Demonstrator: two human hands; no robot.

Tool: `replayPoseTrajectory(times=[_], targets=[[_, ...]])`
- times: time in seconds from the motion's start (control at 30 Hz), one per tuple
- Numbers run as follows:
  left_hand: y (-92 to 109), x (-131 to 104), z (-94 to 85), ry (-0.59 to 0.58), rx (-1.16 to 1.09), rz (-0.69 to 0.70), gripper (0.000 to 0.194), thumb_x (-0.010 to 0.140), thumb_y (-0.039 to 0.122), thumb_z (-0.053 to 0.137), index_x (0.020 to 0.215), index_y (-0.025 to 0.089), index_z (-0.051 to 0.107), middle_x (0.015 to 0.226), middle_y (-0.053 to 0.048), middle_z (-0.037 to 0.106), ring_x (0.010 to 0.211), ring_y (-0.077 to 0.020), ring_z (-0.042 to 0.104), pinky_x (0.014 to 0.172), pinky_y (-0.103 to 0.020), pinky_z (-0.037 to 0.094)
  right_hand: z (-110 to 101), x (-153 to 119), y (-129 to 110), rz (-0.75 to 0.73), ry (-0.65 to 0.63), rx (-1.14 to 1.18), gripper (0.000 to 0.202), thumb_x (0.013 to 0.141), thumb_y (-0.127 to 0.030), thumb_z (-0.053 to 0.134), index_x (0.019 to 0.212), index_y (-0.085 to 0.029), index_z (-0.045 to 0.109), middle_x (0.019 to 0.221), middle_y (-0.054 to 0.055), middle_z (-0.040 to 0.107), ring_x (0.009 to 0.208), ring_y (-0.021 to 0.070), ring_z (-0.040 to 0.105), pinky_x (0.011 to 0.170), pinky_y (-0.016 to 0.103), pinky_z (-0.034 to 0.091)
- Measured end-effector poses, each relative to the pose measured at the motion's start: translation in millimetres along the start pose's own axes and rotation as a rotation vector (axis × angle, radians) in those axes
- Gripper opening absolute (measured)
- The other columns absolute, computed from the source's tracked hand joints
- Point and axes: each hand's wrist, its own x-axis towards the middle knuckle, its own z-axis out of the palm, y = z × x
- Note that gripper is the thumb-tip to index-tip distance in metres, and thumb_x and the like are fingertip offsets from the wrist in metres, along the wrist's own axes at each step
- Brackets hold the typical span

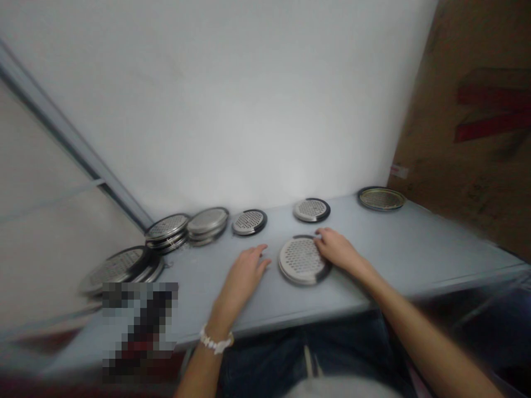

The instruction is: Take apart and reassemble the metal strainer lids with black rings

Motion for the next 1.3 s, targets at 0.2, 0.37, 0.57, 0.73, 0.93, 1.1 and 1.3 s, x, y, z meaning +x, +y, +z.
replayPoseTrajectory(times=[0.2, 0.37, 0.57, 0.73, 0.93, 1.1, 1.3], targets=[[-51, 0, -16.7, -0.046, 0.203, -0.144, 0.034, 0.088, 0.014, 0.051, 0.118, 0.016, 0.068, 0.119, -0.015, 0.069, 0.114, -0.0279, 0.063, 0.104, -0.039, 0.044, 5, 4, -3, 0.023, 0.025, 0.122, 0.037, 0.1, -0.023, 0.043, 0.131, -0.006, 0.056, 0.128, 0.023, 0.064, 0.114, 0.0274, 0.064, 0.097, 0.034, 0.044], [-51, 6, -17.5, -0.121, 0.088, -0.168, 0.022, 0.083, 0.015, 0.057, 0.098, 0.016, 0.072, 0.1, -0.011, 0.074, 0.092, -0.0234, 0.068, 0.087, -0.032, 0.049, 1, 0, -12, 0.0, -0.044, 0.31, 0.039, 0.1, -0.016, 0.04, 0.138, -0.011, 0.048, 0.109, 0.012, 0.074, 0.068, 0.014, 0.071, 0.072, 0.024, 0.051], [-44, 6, -11.1, -0.227, -0.119, -0.162, 0.016, 0.078, 0.027, 0.062, 0.088, 0.016, 0.069, 0.079, -0.005, 0.073, 0.076, -0.0208, 0.066, 0.07, -0.028, 0.047, -4, -3, -13, -0.068, -0.064, 0.452, 0.03, 0.095, -0.012, 0.042, 0.119, -0.012, 0.062, 0.092, 0.009, 0.077, 0.082, 0.0181, 0.072, 0.076, 0.026, 0.051], [-41, 3, -3.4, -0.346, -0.277, -0.126, 0.021, 0.074, 0.033, 0.063, 0.087, 0.016, 0.066, 0.072, -0.001, 0.068, 0.067, -0.0183, 0.062, 0.062, -0.026, 0.044, 2, -5, -18, -0.127, 0.041, 0.281, 0.027, 0.096, -0.019, 0.048, 0.117, -0.013, 0.064, 0.104, 0.013, 0.075, 0.097, 0.0226, 0.069, 0.086, 0.03, 0.047], [-29, 6, -2.9, -0.24, -0.307, -0.06, 0.018, 0.077, 0.032, 0.061, 0.081, 0.016, 0.067, 0.071, -0.002, 0.067, 0.067, -0.0185, 0.059, 0.062, -0.027, 0.042, 9, -14, -33, -0.211, 0.221, 0.244, 0.023, 0.092, -0.018, 0.056, 0.112, -0.014, 0.066, 0.114, 0.015, 0.068, 0.109, 0.0254, 0.061, 0.097, 0.037, 0.043], [12, 1, -19.2, -0.098, -0.528, 0.024, 0.018, 0.082, 0.032, 0.062, 0.083, 0.016, 0.069, 0.078, -0.004, 0.071, 0.074, -0.0188, 0.064, 0.069, -0.027, 0.047, 6, -36, -63, -0.456, 0.101, 0.472, 0.022, 0.087, -0.014, 0.063, 0.109, -0.015, 0.066, 0.099, 0.008, 0.07, 0.087, 0.0194, 0.064, 0.081, 0.031, 0.049], [42, -10, -36.8, 0.016, -0.636, 0.032, 0.013, 0.082, 0.029, 0.066, 0.084, 0.017, 0.071, 0.081, -0.004, 0.075, 0.076, -0.0182, 0.069, 0.073, -0.027, 0.052, -2, -57, -88, -0.491, -0.014, 0.744, 0.019, 0.09, -0.018, 0.062, 0.109, -0.018, 0.062, 0.086, 0.002, 0.069, 0.077, 0.0155, 0.064, 0.071, 0.027, 0.049]])
